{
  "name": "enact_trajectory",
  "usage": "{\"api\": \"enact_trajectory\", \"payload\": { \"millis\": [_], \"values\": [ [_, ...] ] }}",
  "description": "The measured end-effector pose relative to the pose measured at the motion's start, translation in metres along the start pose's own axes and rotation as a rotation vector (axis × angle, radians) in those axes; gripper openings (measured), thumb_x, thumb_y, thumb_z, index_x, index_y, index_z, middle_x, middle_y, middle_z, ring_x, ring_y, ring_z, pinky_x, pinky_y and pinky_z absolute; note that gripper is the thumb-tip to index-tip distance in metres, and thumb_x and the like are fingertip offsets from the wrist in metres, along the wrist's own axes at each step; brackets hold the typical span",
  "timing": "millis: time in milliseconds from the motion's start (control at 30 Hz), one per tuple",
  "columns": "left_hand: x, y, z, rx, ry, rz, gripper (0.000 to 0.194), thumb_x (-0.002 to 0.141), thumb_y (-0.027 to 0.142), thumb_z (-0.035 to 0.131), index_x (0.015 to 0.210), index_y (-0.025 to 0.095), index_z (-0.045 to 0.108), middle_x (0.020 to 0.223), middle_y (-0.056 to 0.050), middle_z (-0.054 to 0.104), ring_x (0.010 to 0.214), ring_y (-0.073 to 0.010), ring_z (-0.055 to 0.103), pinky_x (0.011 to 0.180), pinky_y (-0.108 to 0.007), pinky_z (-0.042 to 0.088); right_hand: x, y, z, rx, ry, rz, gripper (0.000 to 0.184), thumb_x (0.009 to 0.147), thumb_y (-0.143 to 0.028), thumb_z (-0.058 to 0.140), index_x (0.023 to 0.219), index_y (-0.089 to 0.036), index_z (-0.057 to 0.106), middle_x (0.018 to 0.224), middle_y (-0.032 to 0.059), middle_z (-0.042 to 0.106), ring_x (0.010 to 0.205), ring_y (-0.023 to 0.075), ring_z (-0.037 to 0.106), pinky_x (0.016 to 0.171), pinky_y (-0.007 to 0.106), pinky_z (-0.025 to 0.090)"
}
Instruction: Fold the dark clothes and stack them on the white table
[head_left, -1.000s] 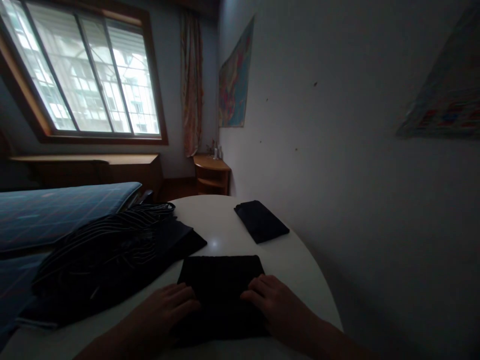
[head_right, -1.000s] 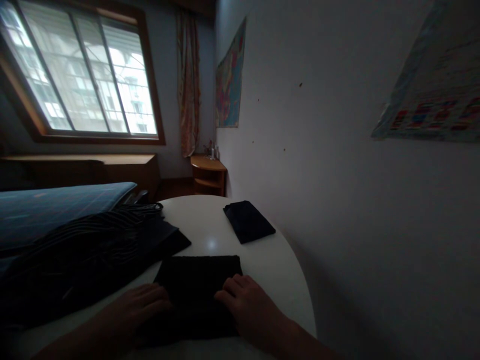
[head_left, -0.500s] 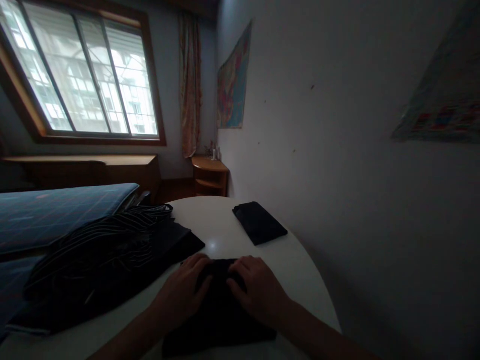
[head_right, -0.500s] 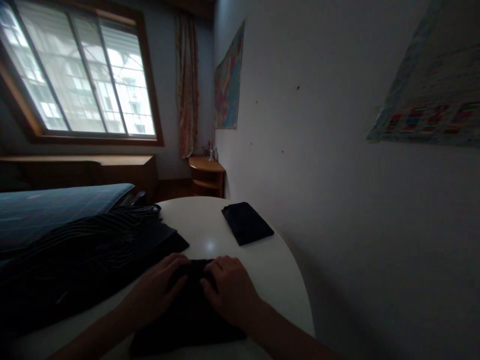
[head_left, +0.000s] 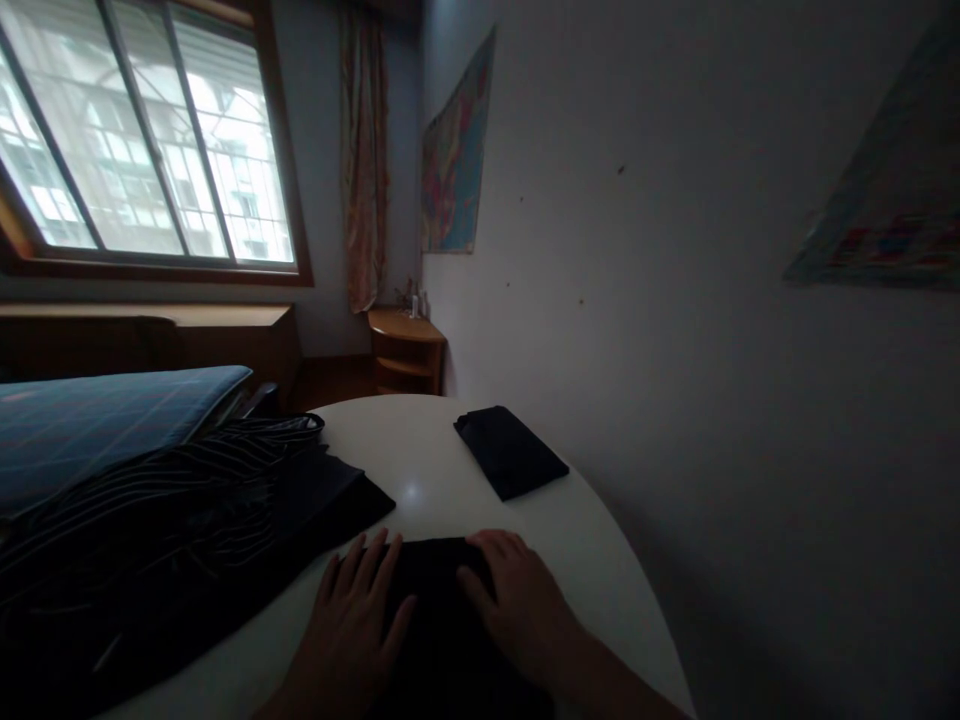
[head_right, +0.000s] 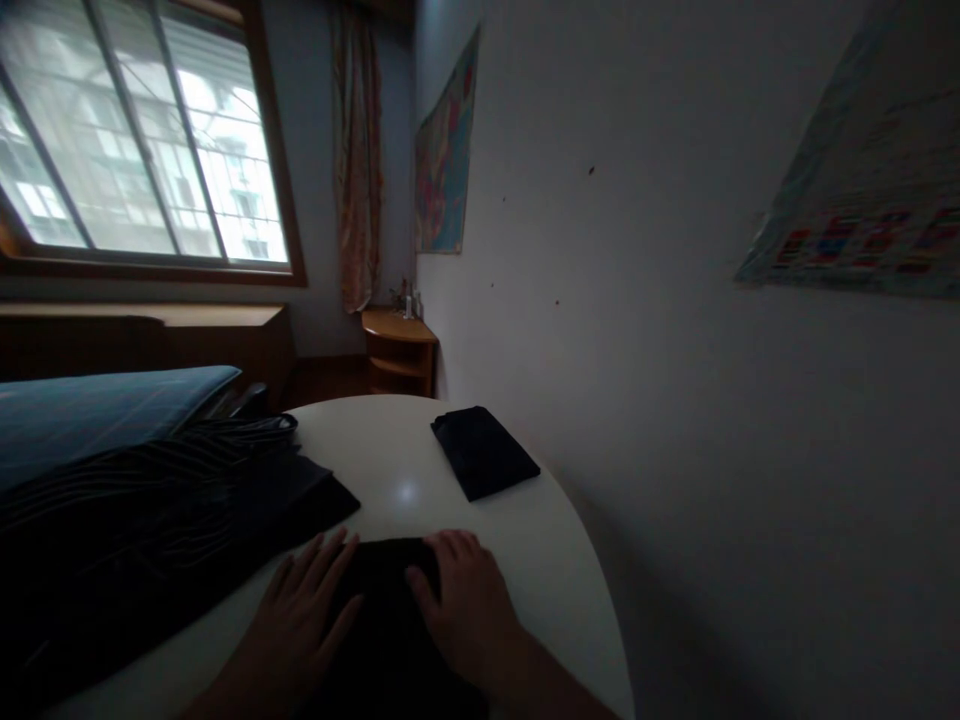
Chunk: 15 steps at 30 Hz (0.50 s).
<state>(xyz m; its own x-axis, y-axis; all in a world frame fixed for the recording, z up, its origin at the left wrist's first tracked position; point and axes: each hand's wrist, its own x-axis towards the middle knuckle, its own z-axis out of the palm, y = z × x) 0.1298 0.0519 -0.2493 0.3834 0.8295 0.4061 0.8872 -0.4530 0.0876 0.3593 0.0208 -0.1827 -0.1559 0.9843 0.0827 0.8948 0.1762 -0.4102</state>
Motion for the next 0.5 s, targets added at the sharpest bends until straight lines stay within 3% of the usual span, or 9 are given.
{"api": "enact_trajectory", "payload": {
  "millis": [67,133,333,400,500],
  "values": [
    [-0.001,-0.001,0.002,0.001,0.033,0.019,0.057,0.096,0.047,0.041,0.146,0.020,0.045,0.150,-0.010,0.047,0.139,-0.0336,0.040,0.110,-0.056,0.034,0.014,0.013,-0.011,0.087,0.068,0.049,0.047,0.098,-0.044,0.039,0.128,-0.015,0.062,0.133,0.0125,0.061,0.126,0.0267,0.052,0.109,0.042,0.037],
    [-0.001,-0.003,0.004,0.007,0.054,0.038,0.056,0.097,0.046,0.041,0.146,0.020,0.044,0.149,-0.010,0.048,0.138,-0.0328,0.042,0.109,-0.055,0.036,0.025,0.029,-0.018,0.177,0.117,0.098,0.042,0.097,-0.036,0.039,0.122,-0.014,0.065,0.121,0.0121,0.067,0.116,0.0232,0.058,0.103,0.037,0.041],
    [-0.002,-0.003,-0.003,0.026,0.131,0.093,0.059,0.094,0.044,0.048,0.148,0.021,0.041,0.151,-0.011,0.045,0.140,-0.0372,0.037,0.107,-0.059,0.038,0.030,0.058,-0.009,0.194,0.091,0.059,0.035,0.092,-0.044,0.051,0.102,-0.018,0.072,0.104,0.0099,0.071,0.104,0.0252,0.060,0.094,0.038,0.042],
    [0.000,-0.001,-0.011,0.003,0.143,0.158,0.064,0.092,0.041,0.050,0.152,0.022,0.035,0.156,-0.011,0.036,0.143,-0.0393,0.029,0.107,-0.061,0.037,0.028,0.060,-0.005,0.168,0.085,0.073,0.032,0.089,-0.043,0.055,0.098,-0.017,0.070,0.101,0.0104,0.069,0.100,0.0258,0.060,0.091,0.039,0.042],
    [0.002,0.002,-0.021,-0.088,0.074,0.360,0.072,0.090,0.039,0.053,0.155,0.027,0.026,0.161,-0.009,0.027,0.144,-0.0374,0.029,0.106,-0.056,0.042,0.028,0.061,-0.002,0.200,0.049,0.101,0.026,0.088,-0.039,0.056,0.098,-0.017,0.066,0.101,0.0099,0.068,0.097,0.0248,0.060,0.089,0.038,0.042]
  ]
}}
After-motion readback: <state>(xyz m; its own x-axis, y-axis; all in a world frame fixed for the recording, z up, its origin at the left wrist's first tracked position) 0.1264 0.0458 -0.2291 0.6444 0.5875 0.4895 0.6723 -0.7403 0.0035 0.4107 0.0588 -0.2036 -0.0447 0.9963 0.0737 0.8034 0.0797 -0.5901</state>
